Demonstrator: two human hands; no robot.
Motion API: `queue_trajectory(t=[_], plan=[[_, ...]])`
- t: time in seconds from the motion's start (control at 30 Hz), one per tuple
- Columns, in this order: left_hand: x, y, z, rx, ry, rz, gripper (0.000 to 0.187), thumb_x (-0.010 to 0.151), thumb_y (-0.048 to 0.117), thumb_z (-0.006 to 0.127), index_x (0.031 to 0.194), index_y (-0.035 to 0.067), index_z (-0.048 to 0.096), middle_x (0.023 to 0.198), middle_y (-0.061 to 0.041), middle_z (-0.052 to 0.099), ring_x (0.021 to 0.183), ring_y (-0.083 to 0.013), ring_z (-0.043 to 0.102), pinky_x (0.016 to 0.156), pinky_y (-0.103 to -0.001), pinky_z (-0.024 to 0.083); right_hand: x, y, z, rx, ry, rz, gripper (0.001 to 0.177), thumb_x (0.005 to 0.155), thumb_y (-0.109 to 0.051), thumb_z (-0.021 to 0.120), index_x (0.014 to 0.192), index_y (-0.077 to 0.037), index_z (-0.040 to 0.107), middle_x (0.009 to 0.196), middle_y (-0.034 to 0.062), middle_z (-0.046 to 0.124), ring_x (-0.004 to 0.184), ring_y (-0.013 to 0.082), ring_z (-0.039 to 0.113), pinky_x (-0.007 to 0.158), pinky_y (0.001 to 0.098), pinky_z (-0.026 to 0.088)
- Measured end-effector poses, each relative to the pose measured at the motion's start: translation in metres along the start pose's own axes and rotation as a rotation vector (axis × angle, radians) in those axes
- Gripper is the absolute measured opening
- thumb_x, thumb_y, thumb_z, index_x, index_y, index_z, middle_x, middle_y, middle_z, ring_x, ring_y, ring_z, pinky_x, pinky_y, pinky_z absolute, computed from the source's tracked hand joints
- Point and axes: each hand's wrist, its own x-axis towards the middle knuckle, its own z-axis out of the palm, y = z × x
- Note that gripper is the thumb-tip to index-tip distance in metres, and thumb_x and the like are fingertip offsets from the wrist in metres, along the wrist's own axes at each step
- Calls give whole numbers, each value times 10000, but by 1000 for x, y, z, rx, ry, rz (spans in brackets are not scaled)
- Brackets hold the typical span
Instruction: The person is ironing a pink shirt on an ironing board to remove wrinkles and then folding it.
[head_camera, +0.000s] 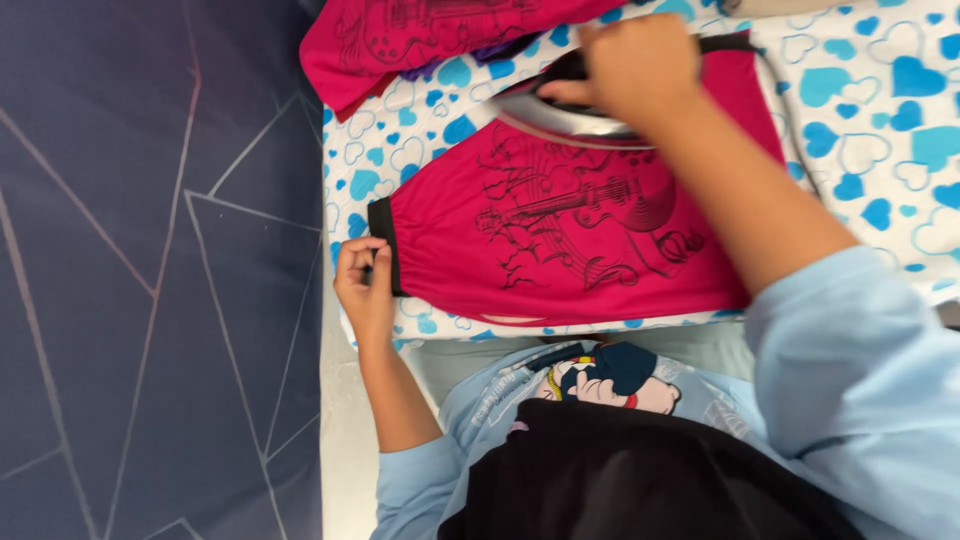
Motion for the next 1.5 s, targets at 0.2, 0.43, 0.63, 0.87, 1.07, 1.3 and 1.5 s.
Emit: queue_trajectory(t=[0.2, 0.43, 0.63, 0.87, 1.07, 1.3, 1.5], plan=[[-3, 9, 0, -1, 23, -68, 80, 1025, 61, 603, 1003, 129, 641, 702, 87, 375, 680, -29, 407, 728, -200, 364, 4, 0, 6, 75, 96, -61, 776, 944, -997, 496, 918, -244, 678, 612, -50, 658, 479, 207, 651, 412, 343, 418], [-4, 6, -1, -6, 12, -30, 73, 1032, 57, 605, 1014, 119, 639, 726, 76, 381, 700, -38, 407, 745, -209, 364, -37, 79, -2, -95, -204, 19, 825, 1031, -1070, 341, 1005, -355, 752, 668, -26, 725, 657, 197, 749, 516, 311, 497], [-4, 10, -1, 9, 12, -36, 93, 1020, 39, 605, 1007, 123, 643, 719, 74, 371, 701, -46, 400, 769, -218, 375, -110, 95, -53, -85, -474, 25, 834, 956, -1048, 272, 988, -344, 718, 661, -4, 696, 686, 254, 760, 550, 353, 498], [-3, 11, -1, 6, -9, 13, 100, 1031, 20, 600, 1028, 112, 639, 716, 62, 381, 710, -62, 402, 779, -236, 383, -176, 77, -75, -120, -300, -76, 718, 957, -1056, 389, 806, -375, 559, 518, -108, 427, 542, 87, 522, 532, 228, 244], [-4, 8, -2, -33, -8, 16, 97, 1029, 35, 601, 1026, 124, 639, 728, 68, 384, 717, -53, 415, 785, -224, 386, -127, 67, -31, -241, -105, -28, 760, 1046, -1101, 311, 929, -424, 636, 584, -159, 547, 551, 65, 634, 507, 238, 375], [-4, 10, -1, -47, 23, 52, 86, 1025, 38, 607, 1026, 116, 643, 726, 61, 415, 716, -57, 438, 767, -223, 375, -31, 43, -5, -135, -148, 60, 801, 1051, -1078, 421, 953, -346, 731, 684, -16, 732, 642, 248, 760, 512, 371, 502], [-4, 14, -1, -57, -9, 28, 59, 1047, 85, 601, 1046, 128, 643, 716, 64, 386, 698, -57, 412, 745, -219, 369, 0, -15, -27, -36, -88, -141, 807, 1021, -1062, 363, 923, -346, 722, 620, -4, 677, 624, 238, 732, 489, 356, 470]])
